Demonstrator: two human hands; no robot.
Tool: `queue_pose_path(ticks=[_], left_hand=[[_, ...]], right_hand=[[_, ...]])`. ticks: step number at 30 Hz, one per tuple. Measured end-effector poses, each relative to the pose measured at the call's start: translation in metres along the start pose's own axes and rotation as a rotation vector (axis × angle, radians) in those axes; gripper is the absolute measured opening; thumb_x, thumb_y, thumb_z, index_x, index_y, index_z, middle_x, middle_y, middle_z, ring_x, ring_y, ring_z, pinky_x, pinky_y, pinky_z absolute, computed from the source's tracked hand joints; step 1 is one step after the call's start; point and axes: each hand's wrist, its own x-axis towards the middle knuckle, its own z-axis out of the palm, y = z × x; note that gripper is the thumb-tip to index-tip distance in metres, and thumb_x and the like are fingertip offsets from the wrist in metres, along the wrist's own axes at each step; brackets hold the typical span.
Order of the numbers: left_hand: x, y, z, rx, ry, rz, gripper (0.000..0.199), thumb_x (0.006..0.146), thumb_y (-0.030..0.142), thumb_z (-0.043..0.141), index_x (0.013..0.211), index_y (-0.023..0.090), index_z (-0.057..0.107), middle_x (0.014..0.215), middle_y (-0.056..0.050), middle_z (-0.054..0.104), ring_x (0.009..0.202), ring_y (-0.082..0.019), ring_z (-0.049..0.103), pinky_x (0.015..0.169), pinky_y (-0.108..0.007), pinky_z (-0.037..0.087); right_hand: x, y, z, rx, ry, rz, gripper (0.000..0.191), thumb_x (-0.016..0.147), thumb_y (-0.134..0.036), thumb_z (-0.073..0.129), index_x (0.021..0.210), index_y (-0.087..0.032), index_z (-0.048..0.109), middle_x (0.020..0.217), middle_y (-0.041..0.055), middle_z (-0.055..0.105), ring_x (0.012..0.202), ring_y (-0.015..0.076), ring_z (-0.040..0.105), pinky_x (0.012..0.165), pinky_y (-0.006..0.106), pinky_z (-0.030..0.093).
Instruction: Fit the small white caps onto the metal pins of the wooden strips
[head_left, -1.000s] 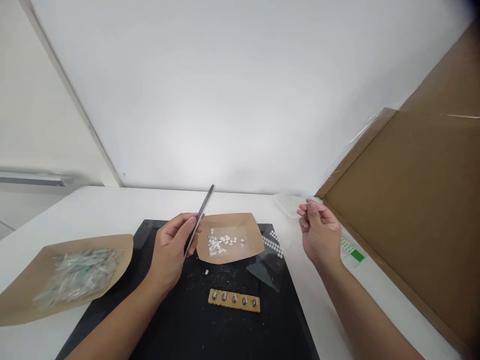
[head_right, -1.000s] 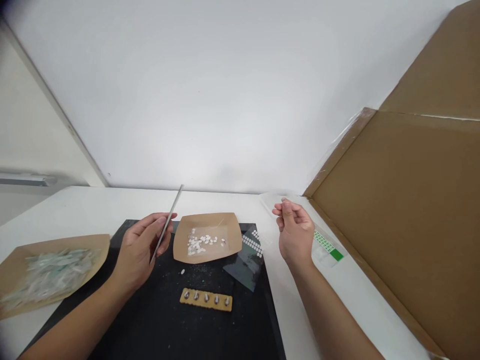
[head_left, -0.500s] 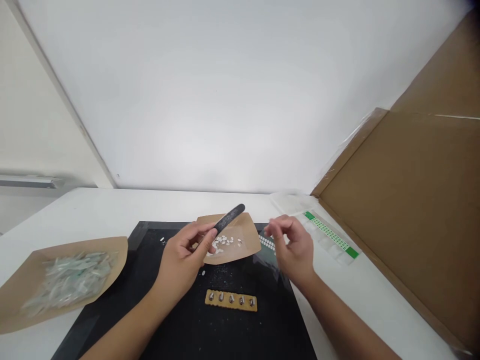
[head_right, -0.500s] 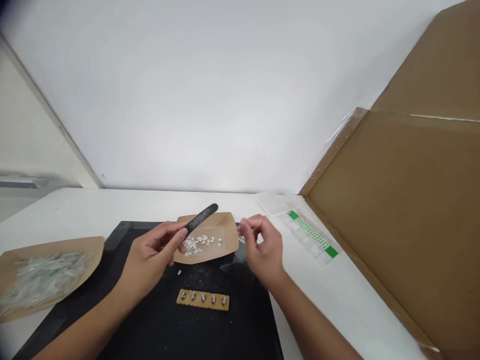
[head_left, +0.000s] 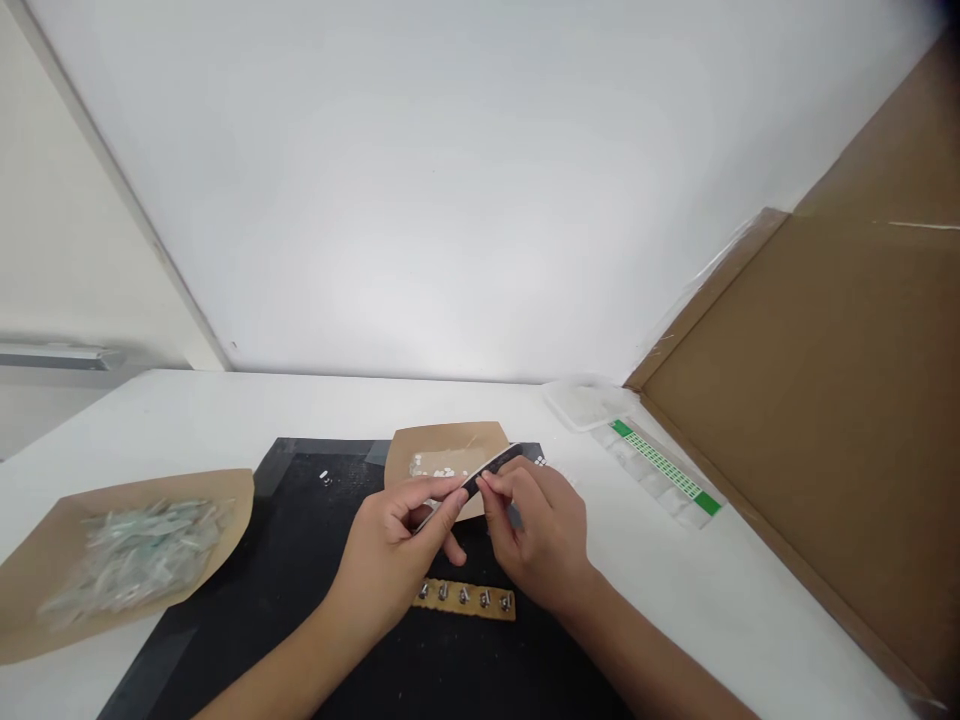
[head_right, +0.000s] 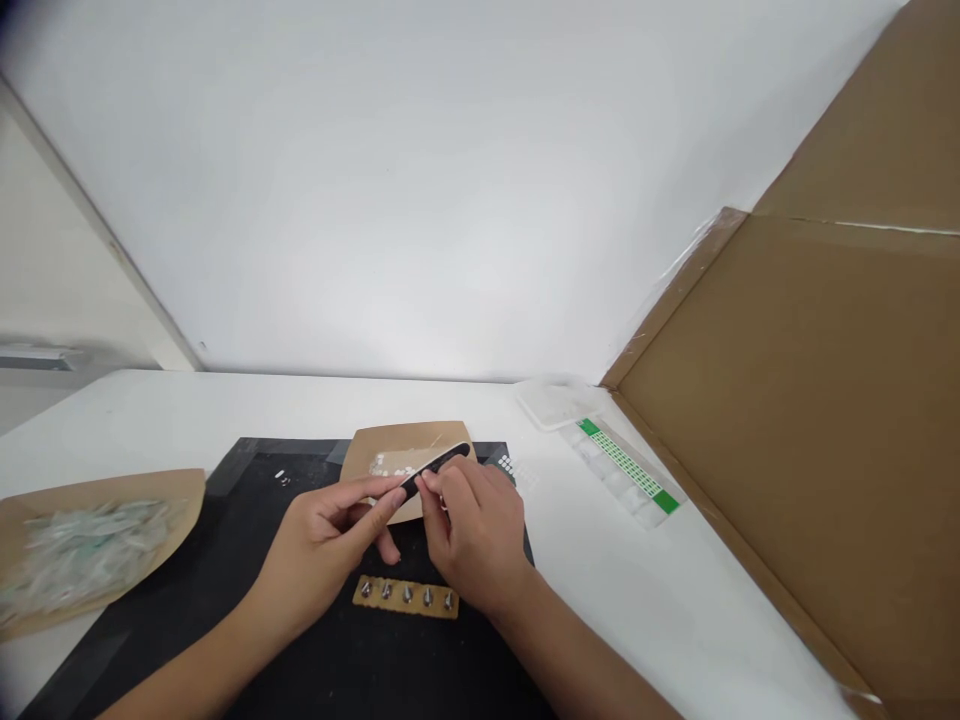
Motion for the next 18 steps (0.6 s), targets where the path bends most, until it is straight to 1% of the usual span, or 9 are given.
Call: queue_pose_path(ticks=[2, 4, 7, 9, 11, 14, 18], left_hand=[[-0.0004, 0.0006, 0.0001, 0.007, 0.019, 0.016, 0.033, 0.094, 0.046, 0.073, 0.110, 0.020, 0.085, 0.055, -0.001, 0.073, 0.046, -0.018, 0.070, 0.044, -0.023, 0.049], [-0.0011, 0.0011, 0.0002, 0.028, 0.042, 0.050, 0.029, 0.094, 0.045, 0.074, 0.108, 0.022, 0.086, 0.054, 0.000, 0.071, 0.045, -0.018, 0.068, 0.046, -0.025, 0.052], [-0.0020, 0.0014, -0.0005, 0.073, 0.069, 0.122, 0.024, 0.096, 0.039, 0.073, 0.108, 0.025, 0.087, 0.057, 0.000, 0.072, 0.051, -0.018, 0.070, 0.057, -0.028, 0.059], [-0.0025, 0.0016, -0.0013, 0.101, 0.077, 0.168, 0.023, 0.098, 0.036, 0.071, 0.110, 0.026, 0.087, 0.061, 0.000, 0.073, 0.055, -0.018, 0.071, 0.062, -0.028, 0.061], [-0.0029, 0.0021, -0.0020, 0.131, 0.081, 0.215, 0.023, 0.099, 0.034, 0.069, 0.112, 0.028, 0.087, 0.063, 0.000, 0.072, 0.055, -0.017, 0.069, 0.062, -0.028, 0.060], [-0.0032, 0.0034, -0.0022, 0.179, 0.094, 0.279, 0.023, 0.100, 0.030, 0.068, 0.113, 0.029, 0.086, 0.063, 0.000, 0.071, 0.056, -0.017, 0.067, 0.060, -0.028, 0.058], [-0.0030, 0.0044, -0.0018, 0.187, 0.096, 0.292, 0.023, 0.100, 0.028, 0.067, 0.112, 0.028, 0.087, 0.065, -0.001, 0.071, 0.054, -0.017, 0.065, 0.058, -0.028, 0.057]], right_hand=[[0.0004, -0.0002, 0.0004, -0.011, 0.004, 0.004, 0.018, 0.101, -0.011, 0.063, 0.089, -0.022, 0.056, 0.073, 0.0008, 0.064, 0.065, 0.0172, 0.058, 0.062, 0.032, 0.039], [0.0006, -0.0018, 0.0005, -0.014, 0.000, 0.003, 0.018, 0.101, -0.012, 0.062, 0.088, -0.022, 0.055, 0.073, 0.0007, 0.063, 0.064, 0.0171, 0.057, 0.062, 0.031, 0.038], [0.0014, -0.0060, 0.0000, -0.027, -0.044, -0.037, 0.022, 0.102, -0.013, 0.061, 0.083, -0.023, 0.054, 0.070, -0.0004, 0.061, 0.062, 0.0168, 0.055, 0.062, 0.032, 0.036], [0.0028, -0.0078, -0.0008, -0.053, -0.082, -0.068, 0.027, 0.102, -0.014, 0.060, 0.078, -0.023, 0.052, 0.066, -0.0011, 0.059, 0.059, 0.0162, 0.052, 0.060, 0.032, 0.033], [0.0046, -0.0072, -0.0017, -0.070, -0.077, -0.050, 0.028, 0.103, -0.015, 0.058, 0.077, -0.023, 0.052, 0.066, -0.0011, 0.059, 0.058, 0.0161, 0.051, 0.060, 0.032, 0.032], [0.0065, -0.0033, -0.0021, -0.036, -0.050, 0.026, 0.026, 0.103, -0.016, 0.058, 0.079, -0.023, 0.053, 0.068, -0.0007, 0.060, 0.060, 0.0162, 0.053, 0.061, 0.032, 0.034], [0.0065, -0.0011, -0.0006, 0.034, -0.100, 0.019, 0.028, 0.103, -0.015, 0.060, 0.077, -0.023, 0.052, 0.067, -0.0012, 0.058, 0.060, 0.0156, 0.051, 0.061, 0.032, 0.034]])
